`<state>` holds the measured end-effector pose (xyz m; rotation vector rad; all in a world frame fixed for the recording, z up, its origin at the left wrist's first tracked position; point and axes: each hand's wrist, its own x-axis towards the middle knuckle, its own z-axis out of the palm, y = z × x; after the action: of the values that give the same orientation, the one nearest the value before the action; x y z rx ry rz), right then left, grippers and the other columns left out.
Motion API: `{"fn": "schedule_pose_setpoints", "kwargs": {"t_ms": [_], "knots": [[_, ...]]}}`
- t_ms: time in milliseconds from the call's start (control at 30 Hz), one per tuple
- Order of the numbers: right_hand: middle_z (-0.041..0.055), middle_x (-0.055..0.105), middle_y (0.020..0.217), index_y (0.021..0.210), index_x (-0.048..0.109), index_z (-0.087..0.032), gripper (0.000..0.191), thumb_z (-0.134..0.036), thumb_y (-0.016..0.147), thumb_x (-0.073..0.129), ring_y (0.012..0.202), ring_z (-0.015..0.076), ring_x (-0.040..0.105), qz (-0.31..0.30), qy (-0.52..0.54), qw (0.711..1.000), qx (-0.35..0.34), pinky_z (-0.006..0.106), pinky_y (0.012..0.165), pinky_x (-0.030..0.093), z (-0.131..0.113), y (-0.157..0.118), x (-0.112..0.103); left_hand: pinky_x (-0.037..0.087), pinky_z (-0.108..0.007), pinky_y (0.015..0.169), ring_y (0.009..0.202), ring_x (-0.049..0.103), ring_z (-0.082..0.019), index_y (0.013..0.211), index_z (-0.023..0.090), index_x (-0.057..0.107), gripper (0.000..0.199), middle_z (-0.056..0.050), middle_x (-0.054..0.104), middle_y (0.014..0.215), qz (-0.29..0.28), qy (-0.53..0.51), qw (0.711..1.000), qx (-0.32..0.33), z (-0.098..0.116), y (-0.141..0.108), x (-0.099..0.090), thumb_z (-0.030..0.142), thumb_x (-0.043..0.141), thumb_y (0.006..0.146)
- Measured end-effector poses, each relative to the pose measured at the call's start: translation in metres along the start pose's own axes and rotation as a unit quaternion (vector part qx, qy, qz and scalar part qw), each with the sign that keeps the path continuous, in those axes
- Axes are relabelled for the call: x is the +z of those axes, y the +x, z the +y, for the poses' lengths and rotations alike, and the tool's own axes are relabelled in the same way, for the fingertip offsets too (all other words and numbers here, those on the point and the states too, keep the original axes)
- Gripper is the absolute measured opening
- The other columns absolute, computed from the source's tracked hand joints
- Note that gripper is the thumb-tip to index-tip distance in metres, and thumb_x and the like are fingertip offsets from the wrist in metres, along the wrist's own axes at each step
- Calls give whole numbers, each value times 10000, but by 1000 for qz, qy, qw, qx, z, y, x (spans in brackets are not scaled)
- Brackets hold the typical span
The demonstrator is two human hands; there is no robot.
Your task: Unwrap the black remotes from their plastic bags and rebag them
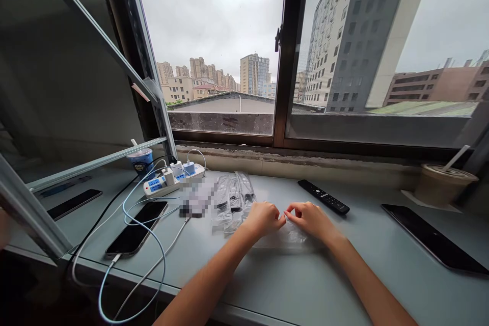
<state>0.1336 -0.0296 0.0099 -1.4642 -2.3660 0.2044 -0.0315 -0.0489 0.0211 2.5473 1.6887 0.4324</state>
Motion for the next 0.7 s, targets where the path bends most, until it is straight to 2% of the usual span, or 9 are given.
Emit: {"fn": "schedule_pose_setpoints", "kwargs": {"t_ms": [300,500,700], "knots": [[14,573,573,750,660,-226,397,-489,821,371,525,136,487,2,-5,1000,2,242,499,289,0,0,0,442,-316,697,804,629,-245,818,138,696,329,-128,671,768,-34,7,999,-35,-4,1,-6,350,450,770],[13,573,572,762,657,-222,400,-496,820,370,510,133,482,4,5,1000,3,241,489,291,2,1,1,450,-319,692,819,629,-246,853,132,683,322,-130,670,784,-16,11,997,-77,-11,3,-11,323,434,776],[12,563,567,757,657,-223,387,-495,811,387,510,130,474,1,17,1000,3,244,488,291,3,1,1,444,-319,674,788,620,-246,806,136,673,306,-116,666,780,-5,1,997,-82,-11,3,-13,360,470,754]]}}
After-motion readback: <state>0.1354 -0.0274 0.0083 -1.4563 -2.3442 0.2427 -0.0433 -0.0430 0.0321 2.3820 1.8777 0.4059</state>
